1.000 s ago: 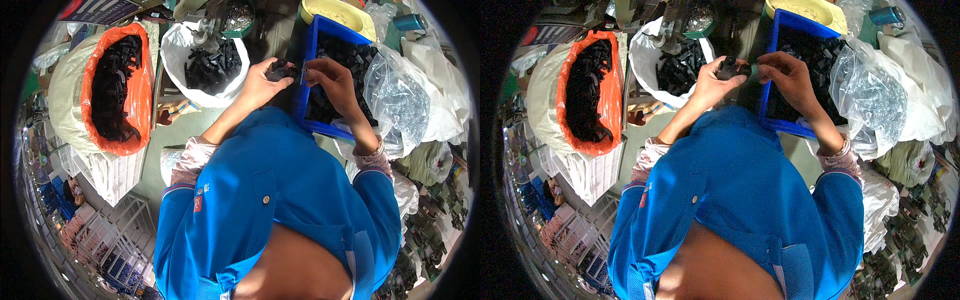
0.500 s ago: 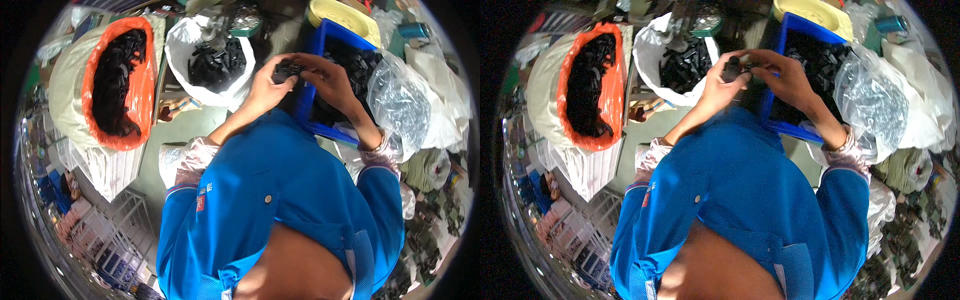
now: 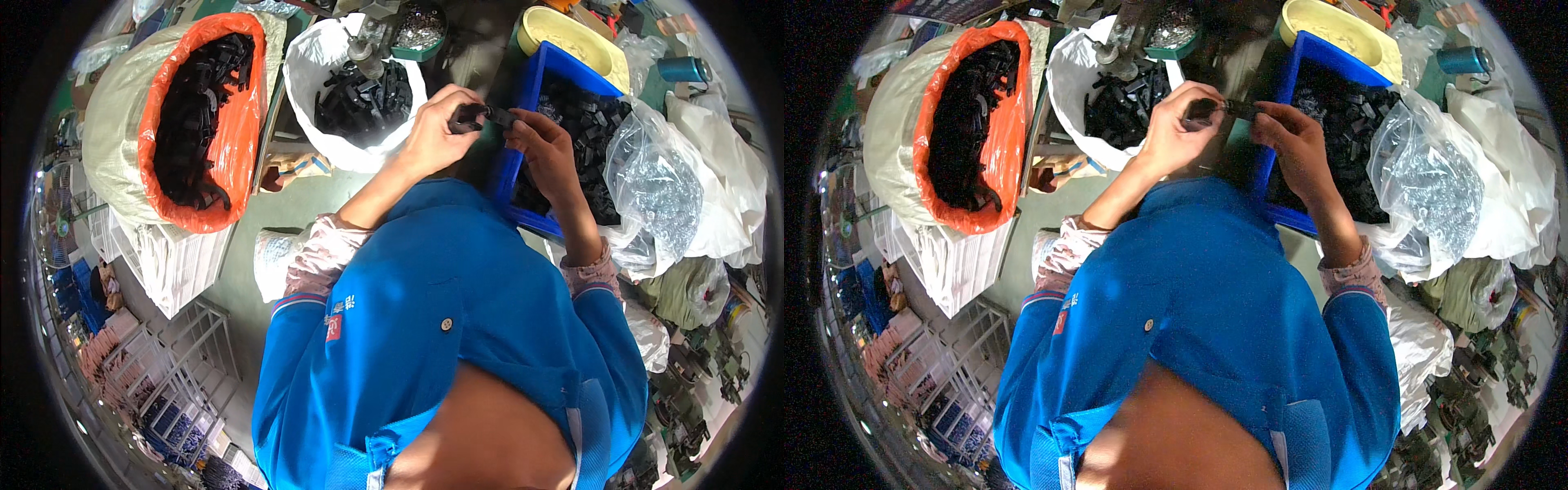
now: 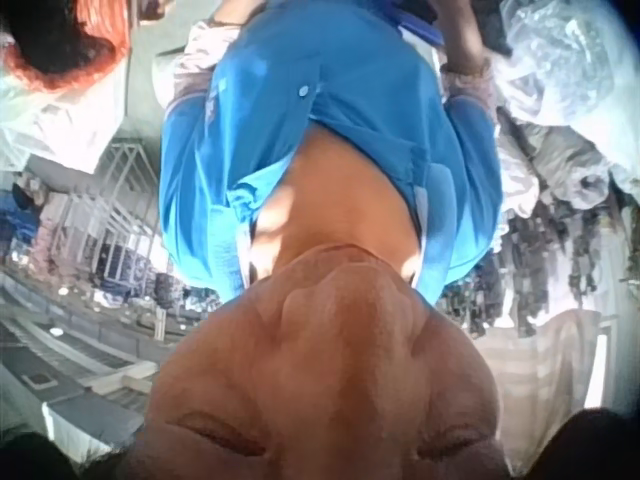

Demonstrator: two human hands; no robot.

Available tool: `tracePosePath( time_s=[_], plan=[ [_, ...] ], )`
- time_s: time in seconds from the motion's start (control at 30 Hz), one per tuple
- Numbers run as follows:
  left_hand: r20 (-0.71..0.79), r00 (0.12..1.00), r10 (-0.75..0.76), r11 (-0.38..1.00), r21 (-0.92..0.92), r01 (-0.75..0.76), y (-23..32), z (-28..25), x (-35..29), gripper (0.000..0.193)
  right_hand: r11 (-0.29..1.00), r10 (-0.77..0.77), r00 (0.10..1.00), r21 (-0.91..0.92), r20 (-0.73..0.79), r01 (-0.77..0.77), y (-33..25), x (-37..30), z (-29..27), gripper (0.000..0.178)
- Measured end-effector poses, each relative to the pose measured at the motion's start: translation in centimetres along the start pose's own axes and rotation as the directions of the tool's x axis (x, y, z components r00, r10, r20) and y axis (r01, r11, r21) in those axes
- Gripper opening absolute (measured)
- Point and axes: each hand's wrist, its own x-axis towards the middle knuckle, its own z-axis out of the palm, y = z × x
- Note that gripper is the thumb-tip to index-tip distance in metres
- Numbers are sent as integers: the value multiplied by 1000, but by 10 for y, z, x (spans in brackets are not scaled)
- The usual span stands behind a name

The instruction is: The person picks small black plastic parts from a blue bin, attaches a small metal component to each part, and places the assembled unit into a white bag. The person repeats this process continuously.

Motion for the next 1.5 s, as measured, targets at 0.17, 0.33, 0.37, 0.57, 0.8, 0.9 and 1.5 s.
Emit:
tracePosePath(
  time_s=[0.17,0.33,0.37,0.57,0.8,0.9,1.5],
  plan=[
    [75,943,-326,908,-252,334,-5,1,-1,8,936,-223,974,-287,-31,205,-6,1,17,28],
    [138,895,-424,691,-589,419,-12,1,-3,13,949,-162,987,-272,15,159,-4,11,9,28],
    [151,886,-439,636,-644,425,-11,-1,-1,14,973,-118,993,-196,17,119,-4,15,7,29],
    [470,708,-527,235,-720,653,-9,-31,2,24,993,-19,999,120,25,16,-13,26,-7,29],
    [478,739,-475,448,-591,671,4,-29,-9,26,990,-47,986,142,160,24,-35,31,-10,25],
    [501,739,-450,442,-594,672,4,-27,-11,29,1000,-12,986,-2,165,13,-41,32,-8,23],
    [497,722,-481,513,-508,692,9,-12,-14,35,901,-3,965,-419,263,117,-55,42,-9,25]
  ],
)
